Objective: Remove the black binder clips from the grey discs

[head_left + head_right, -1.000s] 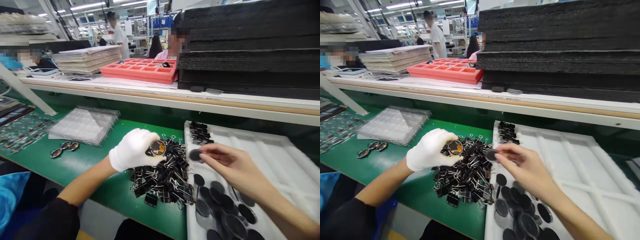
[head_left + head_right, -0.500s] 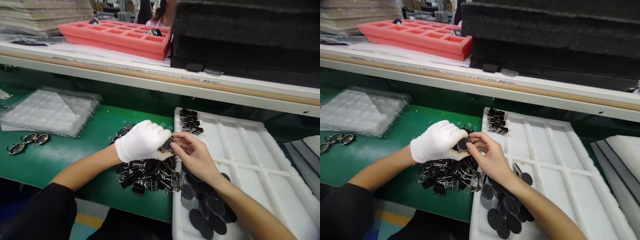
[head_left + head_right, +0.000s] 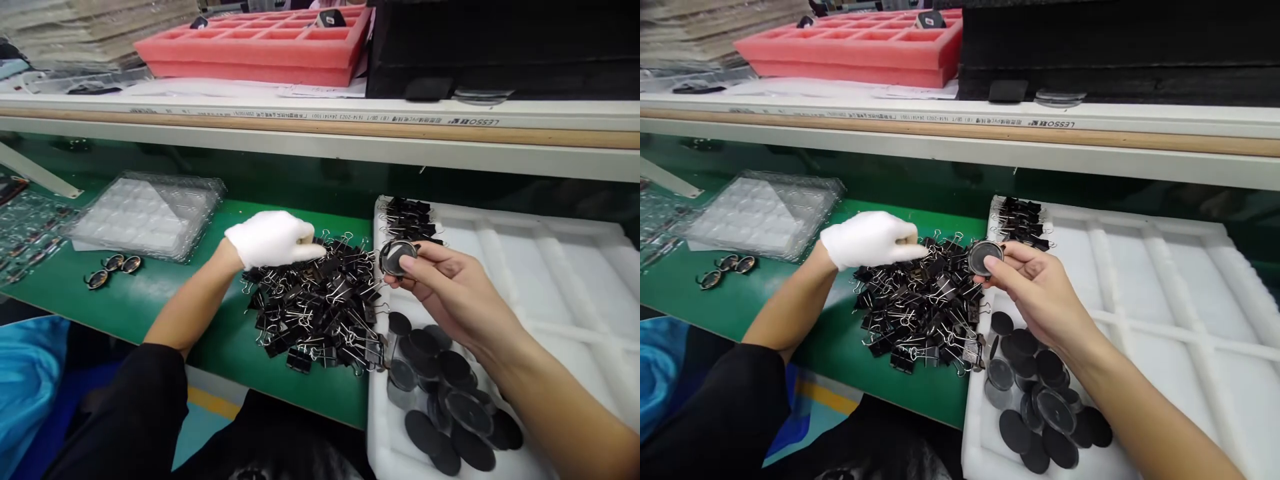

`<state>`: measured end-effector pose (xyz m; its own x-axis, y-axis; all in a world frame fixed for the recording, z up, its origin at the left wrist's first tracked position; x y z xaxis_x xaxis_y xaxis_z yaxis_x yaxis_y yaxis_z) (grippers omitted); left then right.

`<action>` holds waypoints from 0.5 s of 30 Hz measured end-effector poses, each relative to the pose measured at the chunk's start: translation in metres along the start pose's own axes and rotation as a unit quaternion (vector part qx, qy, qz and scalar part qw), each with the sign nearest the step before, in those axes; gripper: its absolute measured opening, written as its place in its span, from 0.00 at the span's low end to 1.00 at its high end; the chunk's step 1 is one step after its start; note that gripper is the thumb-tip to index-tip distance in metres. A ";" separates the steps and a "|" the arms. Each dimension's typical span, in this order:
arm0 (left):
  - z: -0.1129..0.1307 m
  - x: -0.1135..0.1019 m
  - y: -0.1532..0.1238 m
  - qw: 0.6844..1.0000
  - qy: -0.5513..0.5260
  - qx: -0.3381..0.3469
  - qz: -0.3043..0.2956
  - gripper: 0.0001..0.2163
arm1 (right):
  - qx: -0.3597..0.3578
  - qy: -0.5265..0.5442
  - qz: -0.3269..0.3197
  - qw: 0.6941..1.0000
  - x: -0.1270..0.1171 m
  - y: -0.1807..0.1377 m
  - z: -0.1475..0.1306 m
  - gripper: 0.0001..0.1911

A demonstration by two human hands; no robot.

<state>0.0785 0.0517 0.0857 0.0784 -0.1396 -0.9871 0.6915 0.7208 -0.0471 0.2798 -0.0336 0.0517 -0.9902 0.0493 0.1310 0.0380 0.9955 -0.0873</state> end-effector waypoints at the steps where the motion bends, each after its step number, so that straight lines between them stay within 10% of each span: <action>1: 0.007 0.009 0.003 1.000 0.010 0.016 -0.008 0.23 | -0.002 -0.002 -0.007 1.000 0.002 0.000 0.000 0.09; 15: 0.055 -0.027 -0.008 0.958 -0.222 0.122 0.137 0.22 | -0.090 -0.084 -0.123 0.985 0.032 -0.014 -0.020 0.08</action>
<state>0.1097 0.0124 0.1211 0.5412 -0.2815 -0.7924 0.7445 0.5986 0.2958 0.2505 -0.0447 0.0769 -0.9800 -0.1949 -0.0400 -0.1981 0.9745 0.1058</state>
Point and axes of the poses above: each hand's wrist, its own y-axis towards the middle knuckle, its own x-axis out of the palm, z = x × y, the point moved 10 cm from there along y, towards the middle knuckle, and after that the axes turned 4 degrees about z, right-handed, at the moved point
